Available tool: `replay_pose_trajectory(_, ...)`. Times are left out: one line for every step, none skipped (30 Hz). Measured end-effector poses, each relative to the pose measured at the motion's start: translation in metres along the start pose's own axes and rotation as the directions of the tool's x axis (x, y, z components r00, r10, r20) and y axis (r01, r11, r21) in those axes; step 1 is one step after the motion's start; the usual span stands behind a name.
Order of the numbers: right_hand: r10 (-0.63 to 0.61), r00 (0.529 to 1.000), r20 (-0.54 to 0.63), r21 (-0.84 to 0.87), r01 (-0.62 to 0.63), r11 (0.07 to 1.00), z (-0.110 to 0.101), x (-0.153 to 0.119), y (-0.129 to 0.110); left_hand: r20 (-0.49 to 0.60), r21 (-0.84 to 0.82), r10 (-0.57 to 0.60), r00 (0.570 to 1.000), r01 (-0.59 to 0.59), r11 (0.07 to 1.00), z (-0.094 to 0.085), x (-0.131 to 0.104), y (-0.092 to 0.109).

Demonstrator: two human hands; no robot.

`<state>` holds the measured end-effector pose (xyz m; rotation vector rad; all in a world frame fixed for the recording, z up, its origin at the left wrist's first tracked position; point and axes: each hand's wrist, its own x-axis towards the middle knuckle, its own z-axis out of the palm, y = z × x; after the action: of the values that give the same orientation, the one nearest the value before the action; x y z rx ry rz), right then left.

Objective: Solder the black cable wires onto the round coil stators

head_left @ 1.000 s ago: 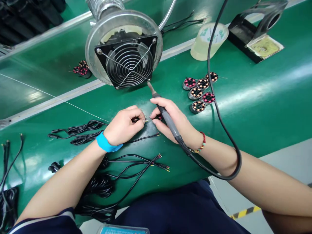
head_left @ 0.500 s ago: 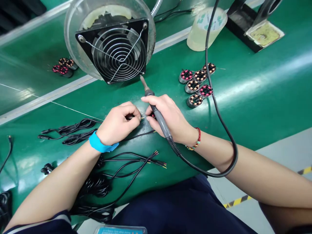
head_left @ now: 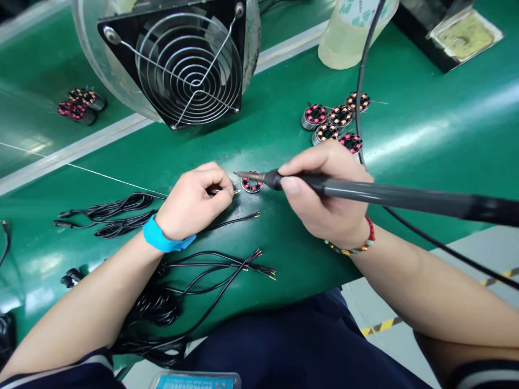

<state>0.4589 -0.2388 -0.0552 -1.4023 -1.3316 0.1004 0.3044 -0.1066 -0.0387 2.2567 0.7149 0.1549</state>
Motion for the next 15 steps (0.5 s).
replay_pose_trajectory(-0.006,0.999,-0.037,0.007,0.006,1.000,-0.0007,-0.0010,-0.0007,0.001,-0.002,-0.002,1.000,0.002,1.000,0.0002,0.0001,-0.0004)
replay_pose_trajectory(-0.004,0.998,-0.063,0.004,0.004,1.000,-0.0012,-0.0019,-0.0013,0.003,-0.004,-0.001,1.000,0.001,1.000,0.0003,0.0001,-0.0007)
replay_pose_trajectory(0.003,0.997,-0.078,-0.007,-0.003,1.000,-0.0013,-0.0026,-0.0019,0.004,-0.006,0.001,1.000,-0.001,1.000,0.0003,0.0001,-0.0011)
replay_pose_trajectory(0.009,0.996,-0.086,-0.022,-0.011,1.000,-0.0013,-0.0030,-0.0023,0.005,-0.007,0.004,1.000,-0.004,1.000,0.0004,0.0001,-0.0014)
replay_pose_trajectory(0.010,0.996,-0.087,-0.034,-0.013,0.999,-0.0011,-0.0031,-0.0028,0.004,-0.008,0.007,1.000,-0.007,1.000,0.0004,0.0001,-0.0015)
replay_pose_trajectory(0.011,0.997,-0.082,-0.038,-0.014,0.999,-0.0008,-0.0029,-0.0032,0.004,-0.009,0.010,1.000,-0.010,1.000,0.0004,0.0001,-0.0015)
replay_pose_trajectory(0.006,0.997,-0.078,-0.026,-0.008,1.000,-0.0005,-0.0023,-0.0036,0.004,-0.008,0.012,1.000,-0.012,1.000,0.0004,0.0002,-0.0013)
replay_pose_trajectory(-0.002,0.997,-0.073,-0.004,0.001,1.000,-0.0003,-0.0017,-0.0040,0.004,-0.006,0.012,1.000,-0.012,1.000,0.0004,0.0002,-0.0010)
replay_pose_trajectory(-0.008,0.998,-0.065,0.019,0.009,1.000,-0.0002,-0.0009,-0.0045,0.004,-0.005,0.011,1.000,-0.011,1.000,0.0004,0.0003,-0.0005)
replay_pose_trajectory(-0.010,0.998,-0.055,0.036,0.012,0.999,-0.0002,-0.0002,-0.0049,0.004,-0.003,0.008,1.000,-0.008,1.000,0.0005,0.0004,0.0000)
replay_pose_trajectory(-0.007,0.999,-0.043,0.044,0.009,0.999,-0.0002,0.0004,-0.0053,0.007,-0.001,0.004,1.000,-0.004,1.000,0.0005,0.0004,0.0005)
replay_pose_trajectory(0.001,0.999,-0.032,0.039,0.000,0.999,-0.0002,0.0008,-0.0055,0.009,0.001,0.000,1.000,0.000,1.000,0.0005,0.0004,0.0008)
replay_pose_trajectory(0.015,1.000,-0.022,0.025,-0.014,1.000,-0.0002,0.0009,-0.0057,0.012,0.003,-0.005,1.000,0.005,1.000,0.0005,0.0004,0.0010)
replay_pose_trajectory(0.032,0.999,-0.012,0.005,-0.032,0.999,-0.0003,0.0009,-0.0058,0.012,0.003,-0.007,1.000,0.007,1.000,0.0005,0.0003,0.0011)
replay_pose_trajectory(0.048,0.999,-0.006,-0.012,-0.049,0.999,-0.0003,0.0007,-0.0057,0.011,0.003,-0.006,1.000,0.006,1.000,0.0006,0.0002,0.0009)
